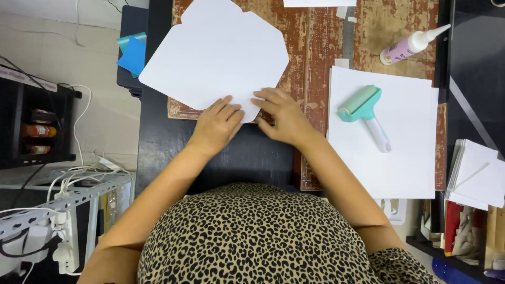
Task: Creating handmade envelopes by folding paper, applying glue, and using a roller and a cutting machine.
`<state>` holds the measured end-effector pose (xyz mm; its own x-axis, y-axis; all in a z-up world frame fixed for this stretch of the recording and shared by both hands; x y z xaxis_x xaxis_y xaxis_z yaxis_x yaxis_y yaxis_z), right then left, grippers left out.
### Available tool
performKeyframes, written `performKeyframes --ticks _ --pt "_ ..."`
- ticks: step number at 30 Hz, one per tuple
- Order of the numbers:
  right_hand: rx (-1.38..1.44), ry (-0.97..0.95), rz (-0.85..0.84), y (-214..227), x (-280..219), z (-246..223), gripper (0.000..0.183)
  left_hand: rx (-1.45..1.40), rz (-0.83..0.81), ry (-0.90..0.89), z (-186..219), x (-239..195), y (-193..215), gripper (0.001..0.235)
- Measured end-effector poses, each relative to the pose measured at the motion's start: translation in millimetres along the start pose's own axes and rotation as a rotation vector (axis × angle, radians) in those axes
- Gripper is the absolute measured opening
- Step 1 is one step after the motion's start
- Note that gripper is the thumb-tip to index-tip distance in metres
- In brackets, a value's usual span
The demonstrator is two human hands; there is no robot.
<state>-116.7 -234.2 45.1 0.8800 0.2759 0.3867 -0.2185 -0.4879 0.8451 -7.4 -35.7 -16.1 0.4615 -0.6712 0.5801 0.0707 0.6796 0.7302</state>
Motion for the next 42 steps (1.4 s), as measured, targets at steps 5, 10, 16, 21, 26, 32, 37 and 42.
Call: performKeyframes --ticks 5,10,16,21,26,32,37,42 --pt "-0.042 -0.022 0.091 1.4 9.2 8.6 0.020 -0.072 -0.047 0.052 -16.1 3.7 23.8 0.022" --pt "0.056 0.030 0.122 0.5 16.4 23.0 0.009 -0.079 -0.043 0.134 -29.6 6.3 42.1 0.017" --pt "0.167 -0.095 0.151 -5.7 20.3 40.7 0.015 -0.308 -0.052 0.433 -18.9 24.7 54.7 0.009" --pt "0.181 -0.181 0.289 16.5 35.6 23.9 0.058 -0.529 -0.070 0.816 -22.5 40.4 56.8 0.029" --pt "0.162 -0.082 0.292 15.5 40.5 24.9 0.048 -0.678 -0.153 1.010 -41.7 46.9 52.1 0.014" --pt "0.260 -0.120 0.286 30.0 57.1 16.0 0.038 -0.557 -0.134 0.824 -25.3 70.1 80.2 0.014" --pt "0.247 -0.095 0.317 34.3 61.7 12.5 0.038 -0.073 -0.072 0.298 -6.2 83.1 86.4 0.040" --pt "0.206 -0.081 0.395 37.7 65.9 4.1 0.028 0.027 0.139 0.042 -10.7 83.8 51.7 0.027"
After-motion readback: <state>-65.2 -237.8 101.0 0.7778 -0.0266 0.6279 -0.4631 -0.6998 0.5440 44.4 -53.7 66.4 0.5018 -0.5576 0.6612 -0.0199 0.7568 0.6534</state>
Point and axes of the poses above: each hand's wrist, its own x-axis towards the middle knuckle, its own y-axis out of the back of the hand, z = x × y, the point moved 1 cm from there along x, towards the middle knuckle, and after that the axes turned 13 degrees about y, right-handed, at the moved point
